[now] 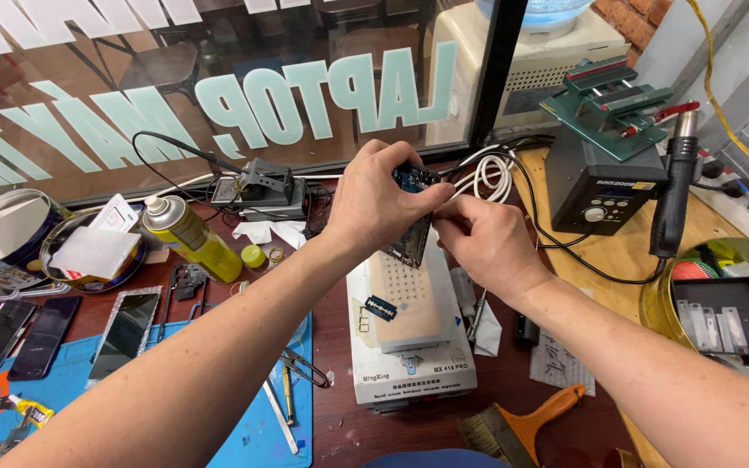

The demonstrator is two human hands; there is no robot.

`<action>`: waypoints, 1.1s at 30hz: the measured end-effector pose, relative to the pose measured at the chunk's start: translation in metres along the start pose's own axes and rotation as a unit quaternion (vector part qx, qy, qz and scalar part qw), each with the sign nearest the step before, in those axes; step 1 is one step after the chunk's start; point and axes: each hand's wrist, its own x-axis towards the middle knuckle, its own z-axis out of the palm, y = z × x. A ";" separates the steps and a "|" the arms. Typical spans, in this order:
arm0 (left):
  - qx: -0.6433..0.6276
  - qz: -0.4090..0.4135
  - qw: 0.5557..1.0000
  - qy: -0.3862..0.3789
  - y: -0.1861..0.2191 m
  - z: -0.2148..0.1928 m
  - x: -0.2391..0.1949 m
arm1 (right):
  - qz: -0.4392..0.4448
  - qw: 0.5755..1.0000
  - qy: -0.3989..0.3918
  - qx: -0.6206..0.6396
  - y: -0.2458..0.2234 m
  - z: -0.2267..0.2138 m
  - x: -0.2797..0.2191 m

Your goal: The person works on a black smartphone, repeatedly peeling and reapplying a protective film along the screen edges. They use a small metal tool to lift and adjust the film, then press it down by hand. The phone is handled multiple times and placed on a white box on the workbench.

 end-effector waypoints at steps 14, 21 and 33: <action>0.050 -0.023 0.997 -0.056 -0.003 -0.005 0.004 | -0.046 0.998 -0.042 -0.031 0.003 0.008 0.000; 0.052 -0.041 0.996 -0.062 -0.003 -0.008 0.000 | -0.061 0.996 -0.045 -0.056 0.003 0.012 -0.002; 0.015 -0.030 0.999 -0.041 0.000 -0.012 -0.008 | -0.115 0.991 -0.039 -0.056 0.014 0.021 -0.008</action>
